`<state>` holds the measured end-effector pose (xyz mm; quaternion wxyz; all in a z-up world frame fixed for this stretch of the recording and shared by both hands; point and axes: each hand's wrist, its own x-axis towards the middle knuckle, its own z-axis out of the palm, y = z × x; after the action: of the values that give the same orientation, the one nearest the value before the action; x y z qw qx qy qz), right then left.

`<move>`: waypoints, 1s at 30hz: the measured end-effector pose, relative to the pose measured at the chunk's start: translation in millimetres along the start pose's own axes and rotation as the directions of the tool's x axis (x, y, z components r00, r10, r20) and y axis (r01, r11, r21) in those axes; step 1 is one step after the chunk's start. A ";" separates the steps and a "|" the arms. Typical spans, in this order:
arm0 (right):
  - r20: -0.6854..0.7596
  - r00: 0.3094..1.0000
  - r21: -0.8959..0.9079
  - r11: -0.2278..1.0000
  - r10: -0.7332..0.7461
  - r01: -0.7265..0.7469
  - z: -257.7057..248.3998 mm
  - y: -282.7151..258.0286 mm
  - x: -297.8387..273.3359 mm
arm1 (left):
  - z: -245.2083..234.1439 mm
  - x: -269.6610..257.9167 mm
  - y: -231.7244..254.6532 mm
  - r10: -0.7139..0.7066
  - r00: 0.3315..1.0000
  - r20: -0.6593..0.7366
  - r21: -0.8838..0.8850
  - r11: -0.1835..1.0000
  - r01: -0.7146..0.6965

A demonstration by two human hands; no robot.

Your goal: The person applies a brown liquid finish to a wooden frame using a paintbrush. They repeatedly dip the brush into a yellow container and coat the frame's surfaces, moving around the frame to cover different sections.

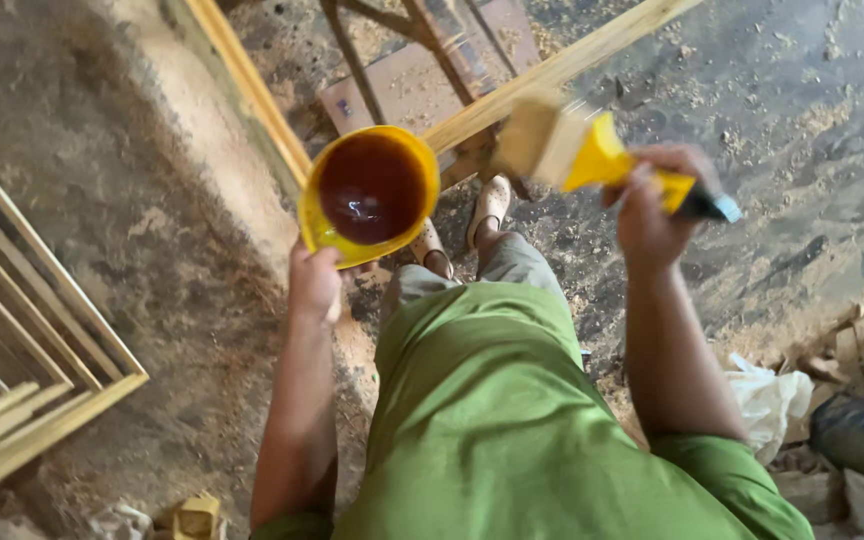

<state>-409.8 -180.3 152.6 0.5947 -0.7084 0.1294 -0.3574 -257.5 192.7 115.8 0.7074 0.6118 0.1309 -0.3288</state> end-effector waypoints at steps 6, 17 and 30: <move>0.279 0.916 -0.152 0.955 0.289 -0.255 58.8 -45.1 -29.7 | 17.9 -16.6 -40.6 -0.036 0.999 0.009 0.093 0.995 0.035; 0.414 0.672 -0.045 0.752 0.613 -0.658 -11.2 -32.9 -49.8 | 64.8 -23.8 -100.7 -0.111 0.993 -0.030 0.056 0.992 0.113; 0.314 0.749 -0.183 0.811 0.584 -0.556 -63.3 -35.6 -75.5 | 127.1 -30.5 -115.6 -0.151 0.988 -0.023 0.202 0.967 0.153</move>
<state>-513.9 -172.6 161.7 0.6604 -0.7102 0.2433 -0.0193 -380.2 76.9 71.2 0.6134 0.6703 0.1459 -0.3913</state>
